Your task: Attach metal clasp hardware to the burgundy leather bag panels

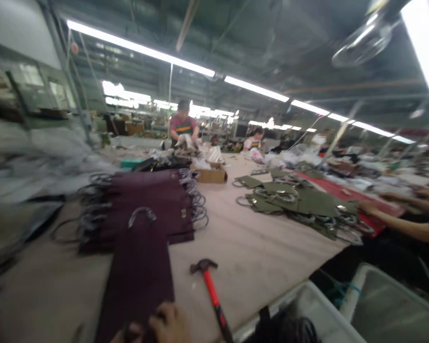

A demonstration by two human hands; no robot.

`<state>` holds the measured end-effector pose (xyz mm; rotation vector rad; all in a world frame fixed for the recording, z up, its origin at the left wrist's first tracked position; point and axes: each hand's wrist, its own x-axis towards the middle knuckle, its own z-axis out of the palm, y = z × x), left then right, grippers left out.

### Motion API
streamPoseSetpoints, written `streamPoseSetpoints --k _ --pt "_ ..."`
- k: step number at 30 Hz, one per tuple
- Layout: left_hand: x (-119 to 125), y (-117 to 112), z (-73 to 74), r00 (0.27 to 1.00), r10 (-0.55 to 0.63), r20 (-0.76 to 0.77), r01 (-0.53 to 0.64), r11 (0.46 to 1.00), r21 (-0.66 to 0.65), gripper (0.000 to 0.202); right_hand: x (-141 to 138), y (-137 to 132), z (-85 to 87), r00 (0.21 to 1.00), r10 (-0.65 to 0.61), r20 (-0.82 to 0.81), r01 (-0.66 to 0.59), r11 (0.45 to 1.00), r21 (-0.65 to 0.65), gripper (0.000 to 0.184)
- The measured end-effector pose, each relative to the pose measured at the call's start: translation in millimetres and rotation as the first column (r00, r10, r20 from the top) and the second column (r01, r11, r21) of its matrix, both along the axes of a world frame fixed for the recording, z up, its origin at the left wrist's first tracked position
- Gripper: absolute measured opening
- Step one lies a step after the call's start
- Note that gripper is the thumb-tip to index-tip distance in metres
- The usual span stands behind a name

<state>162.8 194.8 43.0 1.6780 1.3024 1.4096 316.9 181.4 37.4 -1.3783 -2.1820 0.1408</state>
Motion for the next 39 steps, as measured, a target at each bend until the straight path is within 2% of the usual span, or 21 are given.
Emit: streamPoseSetpoints --k 1,3,5,8,12,16,19,22,24,25,27,29,31,33,35,39 --pt "-16 -14 -5.6 0.999 0.048 0.008 -0.048 0.996 -0.071 0.029 -11 -10 -12.8 0.998 0.025 -0.052 -0.028 0.998 -0.062 0.031" --pt "-42 -33 -11.0 0.983 0.137 0.119 -0.111 0.973 -0.201 0.028 -25 -23 -31.4 0.985 0.006 -0.172 -0.03 0.99 -0.138 0.04" --pt "-62 -36 -14.1 0.919 0.229 0.322 -0.129 0.944 -0.303 0.031 -28 -24 -43.3 0.974 0.026 -0.224 -0.068 0.981 -0.183 0.04" --pt "-87 -31 -19.2 0.863 0.332 0.381 -0.169 0.9 -0.402 0.038 -24 -15 -51.1 0.971 0.06 -0.23 -0.106 0.976 -0.192 0.038" --pt "-110 -45 -28.0 0.844 0.423 0.329 -0.24 0.847 -0.475 0.043 -18 -12 -48.6 0.975 0.078 -0.209 -0.118 0.975 -0.188 0.041" --pt "-113 -59 -38.6 0.862 0.437 0.256 -0.273 0.827 -0.491 0.04 -17 -14 -47.4 0.972 0.105 -0.211 -0.147 0.97 -0.192 0.044" --pt "-117 -56 -41.6 0.886 0.44 0.146 -0.323 0.812 -0.486 0.038 -17 -14 -48.6 0.973 0.111 -0.201 -0.148 0.972 -0.183 0.043" --pt "-136 -43 -39.8 0.888 0.458 -0.054 -0.426 0.771 -0.473 0.038 -17 -13 -49.7 0.974 0.121 -0.192 -0.152 0.976 -0.156 0.041" --pt "-153 -34 -36.2 0.859 0.42 -0.292 -0.511 0.736 -0.445 0.032 -17 -13 -50.6 0.975 0.129 -0.183 -0.153 0.98 -0.127 0.04" --pt "-161 -30 -33.8 0.818 0.379 -0.432 -0.555 0.715 -0.425 0.029 -16 -12 -51.2 0.976 0.13 -0.176 -0.151 0.982 -0.112 0.039" --pt "-172 -24 -28.4 0.687 0.268 -0.675 -0.633 0.676 -0.376 0.026 -16 -11 -53.0 0.979 0.129 -0.16 -0.144 0.986 -0.084 0.039" --pt "-174 -23 -23.6 0.548 0.169 -0.819 -0.677 0.665 -0.316 0.029 -16 -9 -55.4 0.98 0.13 -0.149 -0.14 0.988 -0.058 0.038" --pt "-169 -23 -20.1 0.464 0.117 -0.878 -0.675 0.688 -0.265 0.028 -17 -8 -57.7 0.98 0.135 -0.146 -0.142 0.989 -0.037 0.037" --pt "-158 -20 -18.2 0.467 0.1 -0.879 -0.649 0.714 -0.263 0.024 -17 -7 -59.6 0.98 0.139 -0.144 -0.144 0.989 -0.024 0.037" --pt "-147 -14 -18.2 0.538 0.058 -0.841 -0.605 0.722 -0.337 0.02 -17 -6 -60.9 0.981 0.137 -0.138 -0.142 0.99 -0.027 0.037" --pt "-138 5 -23.3 0.673 -0.013 -0.74 -0.555 0.652 -0.516 0.019 -18 -7 -60.5 0.983 0.124 -0.136 -0.132 0.99 -0.052 0.038"
